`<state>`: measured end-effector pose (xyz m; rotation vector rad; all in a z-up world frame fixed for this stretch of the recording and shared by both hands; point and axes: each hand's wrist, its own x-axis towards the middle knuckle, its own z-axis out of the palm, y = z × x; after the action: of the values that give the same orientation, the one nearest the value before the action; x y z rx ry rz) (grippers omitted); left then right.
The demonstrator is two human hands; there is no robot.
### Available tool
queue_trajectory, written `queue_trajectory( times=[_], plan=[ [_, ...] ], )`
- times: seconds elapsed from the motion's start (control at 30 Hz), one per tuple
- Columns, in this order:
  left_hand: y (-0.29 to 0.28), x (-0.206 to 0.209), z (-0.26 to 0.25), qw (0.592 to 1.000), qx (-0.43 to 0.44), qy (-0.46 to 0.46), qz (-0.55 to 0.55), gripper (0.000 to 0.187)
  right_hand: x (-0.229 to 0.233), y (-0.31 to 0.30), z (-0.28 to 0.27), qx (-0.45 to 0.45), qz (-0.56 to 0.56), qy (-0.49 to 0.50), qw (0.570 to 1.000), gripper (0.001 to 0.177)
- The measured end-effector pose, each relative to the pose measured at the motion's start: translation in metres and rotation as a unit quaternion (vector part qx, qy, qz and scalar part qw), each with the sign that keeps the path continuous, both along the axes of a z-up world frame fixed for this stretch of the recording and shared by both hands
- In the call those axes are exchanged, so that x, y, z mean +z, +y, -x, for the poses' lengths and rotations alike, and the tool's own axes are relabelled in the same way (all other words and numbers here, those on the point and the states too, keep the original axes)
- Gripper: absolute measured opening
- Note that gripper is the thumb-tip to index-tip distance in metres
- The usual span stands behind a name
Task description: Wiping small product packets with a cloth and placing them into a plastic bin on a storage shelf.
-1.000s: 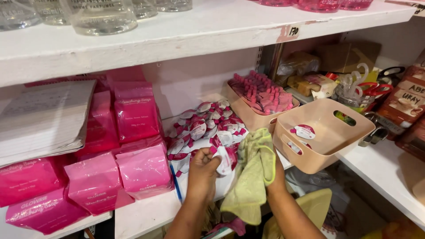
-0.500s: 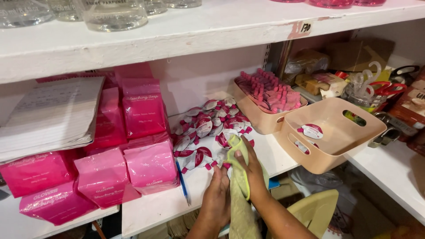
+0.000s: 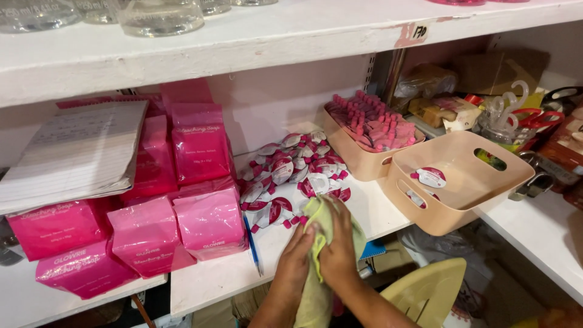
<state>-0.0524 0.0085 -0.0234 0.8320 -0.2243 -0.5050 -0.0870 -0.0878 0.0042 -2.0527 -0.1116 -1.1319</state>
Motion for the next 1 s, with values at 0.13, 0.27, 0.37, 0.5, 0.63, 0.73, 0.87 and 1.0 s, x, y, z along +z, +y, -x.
queue_trajectory(
  times=[0.13,0.27,0.37,0.5,0.63,0.73,0.87,1.0],
  plan=[
    [-0.002,0.012,0.007,0.998,-0.056,-0.021,0.022,0.046,-0.005,-0.038,-0.017,-0.05,-0.146,0.09,0.984,0.036],
    [-0.004,0.016,0.001,0.992,-0.096,-0.003,0.076,0.041,0.013,-0.05,-0.006,0.103,-0.301,0.048,0.947,0.034],
    [-0.008,0.017,-0.012,0.997,-0.041,-0.026,0.062,0.043,0.027,-0.031,0.016,0.125,-0.283,0.055,0.949,0.04],
    [-0.032,-0.03,-0.038,0.983,-0.062,-0.126,0.121,0.061,0.025,0.005,0.052,0.108,-0.044,0.006,0.993,0.055],
    [-0.054,-0.038,-0.026,0.942,-0.137,0.136,0.274,0.055,0.019,-0.02,0.039,0.091,0.005,0.001,0.996,0.06],
    [-0.049,0.005,0.006,0.972,-0.086,0.121,0.182,0.062,0.024,-0.042,0.028,0.039,0.012,0.017,0.999,0.06],
    [-0.055,0.01,0.009,0.972,-0.162,0.076,0.152,0.056,0.012,-0.075,0.004,-0.024,-0.016,0.029,0.999,0.044],
    [-0.051,0.011,0.003,0.982,-0.17,0.047,0.068,0.049,0.019,-0.102,-0.01,-0.09,-0.042,0.018,0.995,0.036]
  ],
)
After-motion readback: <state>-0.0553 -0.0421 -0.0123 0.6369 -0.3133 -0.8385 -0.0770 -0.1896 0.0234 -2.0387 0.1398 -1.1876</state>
